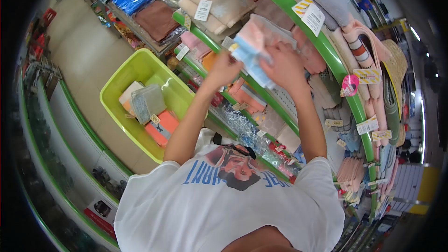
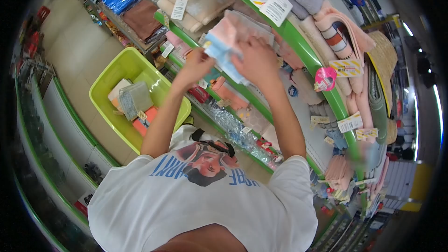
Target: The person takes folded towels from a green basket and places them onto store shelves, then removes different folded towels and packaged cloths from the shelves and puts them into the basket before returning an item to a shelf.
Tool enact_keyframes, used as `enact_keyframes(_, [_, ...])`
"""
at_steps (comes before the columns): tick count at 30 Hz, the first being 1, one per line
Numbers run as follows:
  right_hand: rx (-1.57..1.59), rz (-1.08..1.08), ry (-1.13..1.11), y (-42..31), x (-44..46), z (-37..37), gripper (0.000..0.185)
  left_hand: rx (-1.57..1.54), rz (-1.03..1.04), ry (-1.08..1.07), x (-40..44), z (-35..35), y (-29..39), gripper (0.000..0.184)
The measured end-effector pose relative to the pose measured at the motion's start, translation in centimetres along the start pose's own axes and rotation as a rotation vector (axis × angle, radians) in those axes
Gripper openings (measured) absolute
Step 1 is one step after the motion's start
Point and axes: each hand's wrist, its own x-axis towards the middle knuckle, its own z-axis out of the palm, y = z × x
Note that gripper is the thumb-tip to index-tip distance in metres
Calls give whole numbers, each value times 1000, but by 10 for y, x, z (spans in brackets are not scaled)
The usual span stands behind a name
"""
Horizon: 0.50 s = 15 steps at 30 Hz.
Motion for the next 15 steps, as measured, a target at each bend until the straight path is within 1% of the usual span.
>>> enact_keyframes(1, [59, -10, -40, -1, -6, 2, 46, 51, 67, 139, 3, -7, 2, 52])
enact_keyframes(2, [130, -27, 37, 1, -9, 11, 51, 103, 135, 275, 9, -13, 6, 55])
enact_keyframes(3, [290, 86, 46, 3, -13, 10, 52, 153, 206, 415, 13, -17, 12, 58])
enact_keyframes(5, [606, 292, 77, 14, -16, 3, 55, 399, 455, 327, 19, -18, 38, 63])
enact_keyframes(6, [521, 372, 234, 27, -27, 12, 56, 517, 577, 286, 20, -16, 46, 66])
enact_keyframes(8, [337, 509, 550, 62, -49, 55, 59, 808, 755, 162, 17, -6, 48, 72])
enact_keyframes(9, [692, 586, 536, 66, -48, 72, 63, 954, 840, 96, 18, -1, 46, 76])
enact_keyframes(10, [1050, 657, 509, 64, -45, 89, 67, 969, 791, -17, 29, 2, 29, 84])
enact_keyframes(11, [1414, 722, 475, 60, -42, 103, 72, 987, 812, -4, 39, 1, 27, 85])
enact_keyframes(12, [1304, 679, 496, 57, -36, 113, 82, 1006, 833, 0, 48, 1, 25, 86])
enact_keyframes(13, [1347, 692, 526, 54, -27, 117, 83, 1026, 855, 3, 57, 0, 25, 87])
enact_keyframes(14, [1390, 702, 562, 52, -15, 120, 84, 1021, 902, -38, 69, -4, 27, 86])
enact_keyframes(15, [1431, 713, 601, 49, -6, 121, 85, 1088, 868, -102, 76, -7, 36, 85])
